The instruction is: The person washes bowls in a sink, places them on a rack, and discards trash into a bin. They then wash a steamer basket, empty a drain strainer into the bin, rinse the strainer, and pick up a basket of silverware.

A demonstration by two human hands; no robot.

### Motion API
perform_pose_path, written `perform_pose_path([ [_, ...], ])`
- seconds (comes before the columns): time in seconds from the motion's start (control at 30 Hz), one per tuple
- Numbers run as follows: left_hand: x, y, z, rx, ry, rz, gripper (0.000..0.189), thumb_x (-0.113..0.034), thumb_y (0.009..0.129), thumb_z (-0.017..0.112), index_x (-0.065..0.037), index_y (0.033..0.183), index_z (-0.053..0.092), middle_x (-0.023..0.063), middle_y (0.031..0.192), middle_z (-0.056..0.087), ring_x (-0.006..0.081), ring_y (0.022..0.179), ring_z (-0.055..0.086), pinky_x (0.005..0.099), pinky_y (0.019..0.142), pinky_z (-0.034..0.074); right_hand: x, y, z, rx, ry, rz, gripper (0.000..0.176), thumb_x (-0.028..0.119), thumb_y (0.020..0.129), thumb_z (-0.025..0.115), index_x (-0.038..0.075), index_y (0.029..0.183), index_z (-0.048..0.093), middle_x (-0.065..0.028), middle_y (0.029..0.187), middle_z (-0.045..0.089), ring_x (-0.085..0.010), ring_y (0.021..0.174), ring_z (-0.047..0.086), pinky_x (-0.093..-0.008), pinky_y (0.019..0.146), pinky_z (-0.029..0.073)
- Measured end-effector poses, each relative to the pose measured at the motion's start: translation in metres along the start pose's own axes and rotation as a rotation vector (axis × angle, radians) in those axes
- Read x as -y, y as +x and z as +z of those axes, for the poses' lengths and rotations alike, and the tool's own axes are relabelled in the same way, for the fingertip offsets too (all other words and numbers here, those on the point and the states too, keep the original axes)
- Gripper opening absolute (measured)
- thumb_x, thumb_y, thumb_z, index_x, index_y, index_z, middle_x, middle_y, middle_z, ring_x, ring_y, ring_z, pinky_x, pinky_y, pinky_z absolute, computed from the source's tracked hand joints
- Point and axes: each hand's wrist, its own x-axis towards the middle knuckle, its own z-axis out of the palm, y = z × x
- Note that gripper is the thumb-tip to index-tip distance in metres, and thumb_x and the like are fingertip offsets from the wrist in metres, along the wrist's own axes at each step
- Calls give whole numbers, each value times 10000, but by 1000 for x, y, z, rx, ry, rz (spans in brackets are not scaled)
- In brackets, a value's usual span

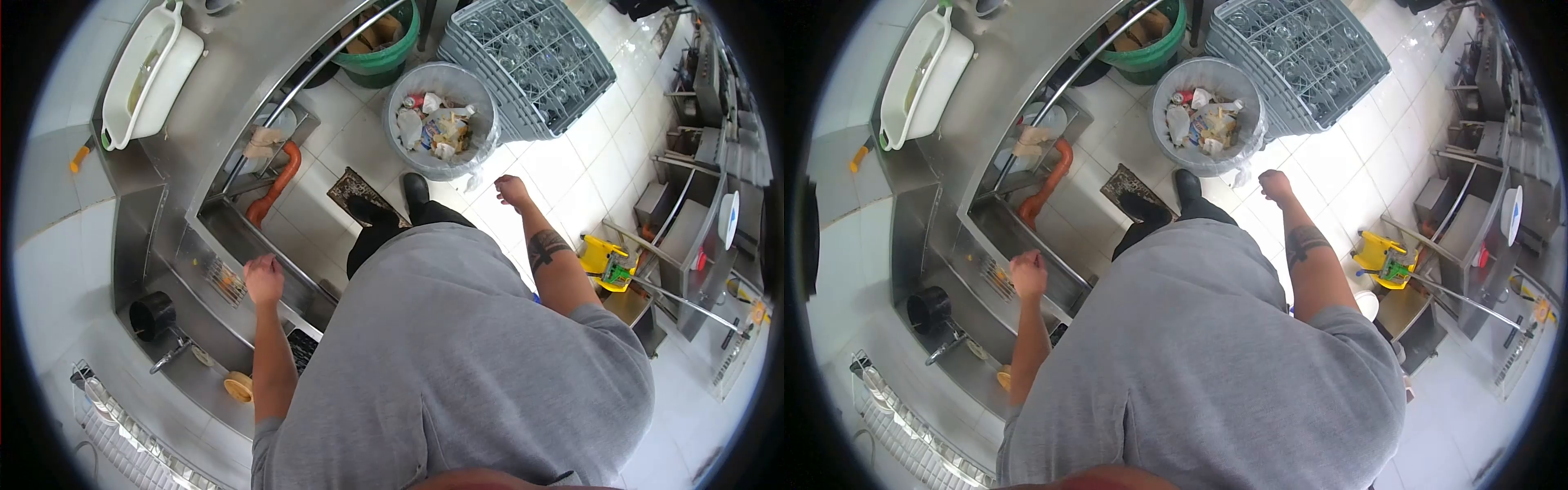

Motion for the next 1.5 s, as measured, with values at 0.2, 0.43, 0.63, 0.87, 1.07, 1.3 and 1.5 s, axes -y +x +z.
perform_pose_path([
  [0.2,0,1,0,38,21,0,131,-146,881,647,-79,945,740,99,934,737,289,891,680,421,980,462,3,-3,1,41,8,18,307,112,903,573,0,1165,689,-98,955,695,-219,802,682,-349,633,560],
  [0.43,-9,4,-2,63,52,-16,139,-161,892,637,-79,922,745,104,877,732,301,849,681,420,963,462,-7,-2,2,46,36,6,295,118,904,564,-3,1142,691,-95,949,693,-207,778,679,-338,597,547],
  [0.63,-15,4,-3,70,118,16,130,-167,867,637,-84,864,737,114,843,729,310,832,685,426,957,456,-17,-10,-10,7,87,37,320,94,895,514,0,1141,696,-107,956,699,-208,795,687,-340,607,551],
  [0.87,-11,2,4,182,218,-4,158,-205,865,622,-86,799,703,111,806,719,303,818,682,410,947,449,-52,-20,-32,3,406,106,315,174,956,527,13,1183,674,-118,1039,696,-241,857,695,-355,683,577],
  [1.07,-19,8,1,246,235,-3,178,-212,883,606,-98,766,678,91,796,709,295,822,682,420,961,438,23,52,-47,-49,1235,-14,705,463,1057,522,-84,1472,360,-309,1341,560,-384,1155,629,-492,993,543],
  [1.3,-22,17,4,280,284,45,214,-237,895,571,-107,785,701,105,826,729,304,851,686,421,992,422,116,174,-93,-366,1700,-97,398,30,1020,338,-42,1411,359,-290,1418,460,-446,1165,589,-632,964,551],
  [1.5,-24,29,5,463,353,-30,218,-230,889,569,-99,791,713,133,826,734,312,840,689,415,1010,411,143,194,-115,-576,1665,-64,445,-93,950,272,-72,1379,389,-296,1390,468,-514,1117,599,-654,850,619],
])
